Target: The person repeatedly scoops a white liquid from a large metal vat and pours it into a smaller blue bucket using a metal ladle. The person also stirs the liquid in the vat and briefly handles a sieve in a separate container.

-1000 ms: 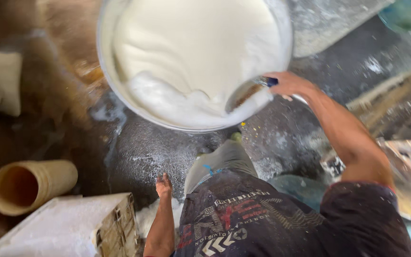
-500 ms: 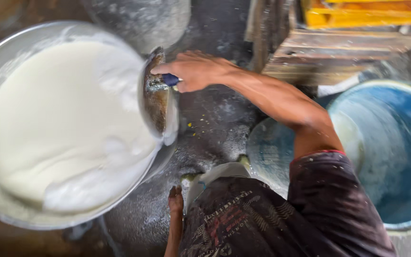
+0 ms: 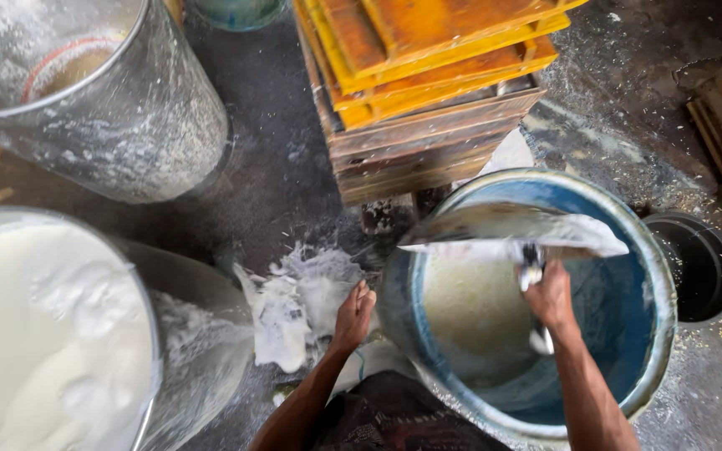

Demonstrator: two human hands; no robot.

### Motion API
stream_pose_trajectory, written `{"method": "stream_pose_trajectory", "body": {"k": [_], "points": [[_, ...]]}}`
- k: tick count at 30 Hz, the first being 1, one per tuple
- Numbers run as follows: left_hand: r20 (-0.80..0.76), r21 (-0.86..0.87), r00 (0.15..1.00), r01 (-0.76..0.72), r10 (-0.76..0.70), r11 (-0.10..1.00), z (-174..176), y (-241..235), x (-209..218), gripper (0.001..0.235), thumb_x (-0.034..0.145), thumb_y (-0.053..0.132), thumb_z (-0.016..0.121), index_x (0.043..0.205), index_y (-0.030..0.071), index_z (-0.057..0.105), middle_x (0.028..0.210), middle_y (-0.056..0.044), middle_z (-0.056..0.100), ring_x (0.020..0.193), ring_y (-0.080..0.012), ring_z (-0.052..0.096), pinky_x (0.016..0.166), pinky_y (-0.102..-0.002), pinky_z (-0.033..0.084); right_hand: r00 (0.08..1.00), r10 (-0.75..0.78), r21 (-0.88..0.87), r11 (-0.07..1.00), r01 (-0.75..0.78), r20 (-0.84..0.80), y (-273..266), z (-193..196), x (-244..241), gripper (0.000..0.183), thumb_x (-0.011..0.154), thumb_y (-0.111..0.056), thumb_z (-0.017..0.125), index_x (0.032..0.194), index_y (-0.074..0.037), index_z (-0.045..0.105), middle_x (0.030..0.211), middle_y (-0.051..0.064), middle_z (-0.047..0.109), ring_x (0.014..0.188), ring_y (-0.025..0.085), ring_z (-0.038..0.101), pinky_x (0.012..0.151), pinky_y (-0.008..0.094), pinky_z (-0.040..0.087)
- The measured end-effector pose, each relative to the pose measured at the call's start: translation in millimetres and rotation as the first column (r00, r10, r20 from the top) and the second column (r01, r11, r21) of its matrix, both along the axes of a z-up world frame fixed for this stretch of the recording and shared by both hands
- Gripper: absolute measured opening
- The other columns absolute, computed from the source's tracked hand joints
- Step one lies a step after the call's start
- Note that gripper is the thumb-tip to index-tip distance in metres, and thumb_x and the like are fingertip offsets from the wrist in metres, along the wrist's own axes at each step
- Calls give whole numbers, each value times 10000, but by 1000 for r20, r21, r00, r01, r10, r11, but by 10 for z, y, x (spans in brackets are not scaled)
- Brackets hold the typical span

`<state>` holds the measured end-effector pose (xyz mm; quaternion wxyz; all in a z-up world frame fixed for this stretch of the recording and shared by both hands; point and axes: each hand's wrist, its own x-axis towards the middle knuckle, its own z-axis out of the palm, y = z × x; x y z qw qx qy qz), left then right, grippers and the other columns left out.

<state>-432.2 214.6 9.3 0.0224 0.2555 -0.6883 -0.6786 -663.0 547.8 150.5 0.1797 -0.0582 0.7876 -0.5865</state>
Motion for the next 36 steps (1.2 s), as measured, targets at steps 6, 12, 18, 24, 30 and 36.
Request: {"method": "stream_pose_trajectory", "body": {"k": [6, 12, 18, 24, 30, 36], "points": [[60, -364, 998, 23, -2, 931, 474, 488, -839, 637, 1018, 403, 586, 1503, 13, 446, 1465, -261, 555, 1308, -363, 584, 1067, -447, 477, 920, -263, 286, 942, 178, 292, 880, -1547, 252, 145, 889, -94, 624, 893, 51, 627, 735, 164, 651, 534, 259, 633, 464, 426, 507], [60, -407, 997, 60, -39, 912, 858, 572, -995, 549, 1014, 328, 461, 1465, 16, 474, 1347, -237, 604, 1160, -348, 632, 985, -454, 504, 904, -345, 680, 728, 88, 253, 1112, -1892, -52, 301, 930, -196, 619, 1054, 78, 605, 885, 241, 675, 697, 365, 667, 601, 494, 550], [299, -483, 951, 76, 82, 872, 909, 575, -975, 559, 1000, 324, 426, 1475, 32, 459, 1374, -262, 592, 1241, -391, 590, 1040, -474, 442, 903, -412, 865, 490, 108, 120, 1180, -2351, -183, 545, 948, -280, 612, 1295, 129, 517, 1009, 324, 690, 817, 466, 704, 679, 556, 589], [437, -454, 890, 96, 127, 886, 1036, 619, -1002, 522, 996, 365, 456, 1441, 94, 494, 1281, -220, 679, 1198, -379, 652, 1008, -454, 486, 708, -342, 570, 815, -103, 618, 961, -2968, 224, 356, 973, -261, 601, 1095, 73, 586, 834, 233, 649, 668, 369, 643, 590, 496, 556], [467, -424, 874, 90, 133, 901, 1036, 595, -1019, 515, 991, 362, 451, 1446, 126, 501, 1254, -205, 698, 1171, -373, 668, 998, -453, 499, 328, -80, 42, 992, 122, 941, 194, -3126, 662, 290, 1003, -240, 585, 898, 23, 649, 661, 133, 603, 523, 264, 582, 502, 422, 527], [335, -402, 941, 92, 52, 911, 924, 610, -1030, 503, 1011, 298, 438, 1453, 60, 471, 1305, -217, 620, 1191, -385, 598, 991, -481, 448, 387, 77, -77, 997, -16, 919, 172, -2580, 603, 214, 965, -150, 637, 866, 31, 697, 643, 151, 637, 516, 248, 622, 487, 398, 552]]}}
